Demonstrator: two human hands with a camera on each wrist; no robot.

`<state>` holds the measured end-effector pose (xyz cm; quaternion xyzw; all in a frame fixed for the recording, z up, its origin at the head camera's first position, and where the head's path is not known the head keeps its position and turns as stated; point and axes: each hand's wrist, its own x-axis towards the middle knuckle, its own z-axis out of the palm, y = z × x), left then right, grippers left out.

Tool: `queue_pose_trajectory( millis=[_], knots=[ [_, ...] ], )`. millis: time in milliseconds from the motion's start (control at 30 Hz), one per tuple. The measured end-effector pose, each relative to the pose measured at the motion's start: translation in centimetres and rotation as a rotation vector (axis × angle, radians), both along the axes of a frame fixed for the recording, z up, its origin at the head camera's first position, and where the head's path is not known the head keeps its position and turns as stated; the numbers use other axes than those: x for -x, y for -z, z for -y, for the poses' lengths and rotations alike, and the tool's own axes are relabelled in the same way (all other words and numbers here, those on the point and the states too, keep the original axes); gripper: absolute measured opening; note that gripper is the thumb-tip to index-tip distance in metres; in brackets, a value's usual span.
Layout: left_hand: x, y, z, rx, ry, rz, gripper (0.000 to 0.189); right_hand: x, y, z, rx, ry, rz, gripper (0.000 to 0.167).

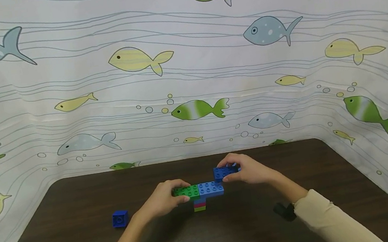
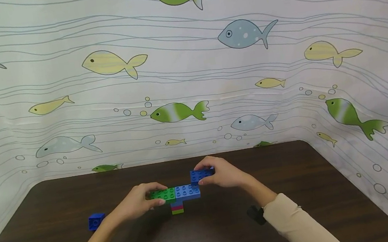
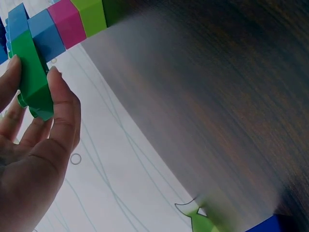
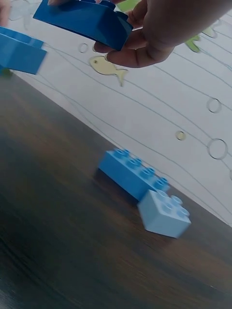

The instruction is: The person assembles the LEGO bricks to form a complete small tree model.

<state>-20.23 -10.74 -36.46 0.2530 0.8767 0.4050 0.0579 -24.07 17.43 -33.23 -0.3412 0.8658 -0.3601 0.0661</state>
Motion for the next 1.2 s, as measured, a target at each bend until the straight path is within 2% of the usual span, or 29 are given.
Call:
queue_pose_trajectory(
  millis=[167, 467, 1200],
  knots=[
    [0.1, 0.1, -0.1, 0.001, -0.001, 0.010, 0.028, -0.6, 0.2, 1.5, -0.011, -0.032, 0.014, 0.030],
    [0.2, 0.1, 0.1, -0.007, 0.017, 0.015, 0.027, -1.2, 0.8, 3.5, 0.002, -0.102, -0.024, 0.030],
    [0.3, -0.2, 0.3, -0.017, 0.033, 0.022, 0.029, -1.5, 1.7, 5.7, 0.014, -0.087, -0.022, 0.030]
  ],
)
